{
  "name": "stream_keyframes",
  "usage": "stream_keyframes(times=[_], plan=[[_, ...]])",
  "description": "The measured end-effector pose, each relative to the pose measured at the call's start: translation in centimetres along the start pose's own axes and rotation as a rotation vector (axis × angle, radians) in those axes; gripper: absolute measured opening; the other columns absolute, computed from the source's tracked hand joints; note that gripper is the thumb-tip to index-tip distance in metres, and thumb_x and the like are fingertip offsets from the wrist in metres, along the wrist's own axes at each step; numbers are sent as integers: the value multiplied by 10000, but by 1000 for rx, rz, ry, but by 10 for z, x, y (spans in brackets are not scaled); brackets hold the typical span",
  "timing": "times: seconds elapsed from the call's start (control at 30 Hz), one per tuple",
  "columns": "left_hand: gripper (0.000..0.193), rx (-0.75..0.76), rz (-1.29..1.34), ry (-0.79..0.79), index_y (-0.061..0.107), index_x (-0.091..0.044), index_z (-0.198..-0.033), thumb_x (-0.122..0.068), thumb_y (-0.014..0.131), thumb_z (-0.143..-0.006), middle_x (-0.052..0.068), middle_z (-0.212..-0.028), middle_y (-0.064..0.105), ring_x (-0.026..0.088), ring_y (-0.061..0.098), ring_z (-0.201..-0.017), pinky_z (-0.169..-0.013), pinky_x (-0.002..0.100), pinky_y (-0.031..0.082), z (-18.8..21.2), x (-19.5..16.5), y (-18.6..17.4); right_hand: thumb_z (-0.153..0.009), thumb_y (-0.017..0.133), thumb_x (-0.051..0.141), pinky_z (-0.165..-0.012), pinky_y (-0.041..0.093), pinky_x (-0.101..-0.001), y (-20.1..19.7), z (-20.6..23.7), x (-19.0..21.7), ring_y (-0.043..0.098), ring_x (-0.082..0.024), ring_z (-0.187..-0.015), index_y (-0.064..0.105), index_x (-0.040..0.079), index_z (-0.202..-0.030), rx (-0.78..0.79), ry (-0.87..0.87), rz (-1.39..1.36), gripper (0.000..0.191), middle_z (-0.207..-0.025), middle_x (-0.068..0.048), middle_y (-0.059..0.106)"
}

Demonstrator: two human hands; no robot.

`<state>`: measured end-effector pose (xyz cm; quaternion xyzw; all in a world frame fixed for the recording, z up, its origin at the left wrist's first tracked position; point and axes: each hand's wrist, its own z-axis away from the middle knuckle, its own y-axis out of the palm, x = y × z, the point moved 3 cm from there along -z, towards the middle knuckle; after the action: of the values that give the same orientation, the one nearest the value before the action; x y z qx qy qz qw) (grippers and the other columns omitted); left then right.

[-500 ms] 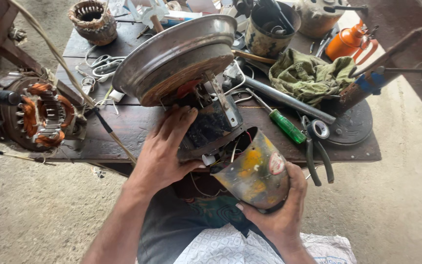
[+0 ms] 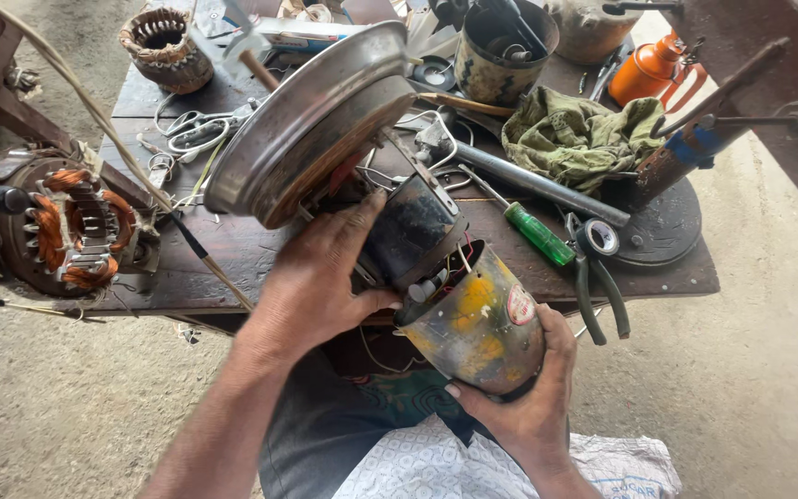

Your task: The person repairs an electric motor by manipulating internal wires, using a screwdriver to adjust components, and tapping the motor housing with a hammer. The person also handles a separate motor stator on the workbench.

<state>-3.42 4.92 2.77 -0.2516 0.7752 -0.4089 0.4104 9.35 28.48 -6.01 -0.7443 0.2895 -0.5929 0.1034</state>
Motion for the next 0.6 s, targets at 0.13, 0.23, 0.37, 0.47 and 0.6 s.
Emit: stream_keyframes(times=[0.13, 0.23, 0.37, 0.47, 0.6], plan=[[752, 76, -10, -59, 596, -99, -1379, -460, 851, -770, 157, -1315, 657, 321, 629, -1193, -990, 454, 517, -14, -14, -29, -529, 973, 277, -1066, 474, -447, -5, -10, -5, 465, -288, -1312, 247, 99, -1533, -7, 108, -62, 1252, -1366, -155, 385], [418, -36, -91, 166, 648, -93, -1336, -266, 742, -967, 120, -1238, 705, 288, 673, -1145, -1003, 434, 543, -34, -35, -39, -514, 968, 240, -1051, 497, -423, -10, -16, -13, 484, -272, -1309, 241, 97, -1542, 18, 165, -179, 1266, -1387, -148, 391], [401, -222, -303, 606, 643, -79, -1265, -150, 730, -880, 128, -1164, 709, 315, 687, -1148, -1047, 446, 545, -76, -48, -23, -509, 953, 197, -1061, 510, -403, -13, -24, -25, 492, -257, -1313, 227, 100, -1548, 39, 204, -324, 1271, -1408, -149, 381], [411, -77, -229, 526, 721, -70, -1185, -383, 670, -925, 142, -1004, 739, 345, 711, -960, -792, 442, 578, -111, -53, -4, -533, 946, 183, -1053, 513, -404, -9, -18, -24, 497, -249, -1313, 238, 89, -1541, 24, 172, -508, 1235, -1422, -147, 407], [683, 522, -634, 188, 764, -60, -938, -710, 554, -968, 138, -781, 714, 275, 720, -763, -743, 437, 596, -137, -51, 29, -498, 969, 175, -1082, 479, -422, -19, -2, -27, 476, -262, -1327, 250, 100, -1531, 19, 157, -277, 1261, -1419, -144, 395]])
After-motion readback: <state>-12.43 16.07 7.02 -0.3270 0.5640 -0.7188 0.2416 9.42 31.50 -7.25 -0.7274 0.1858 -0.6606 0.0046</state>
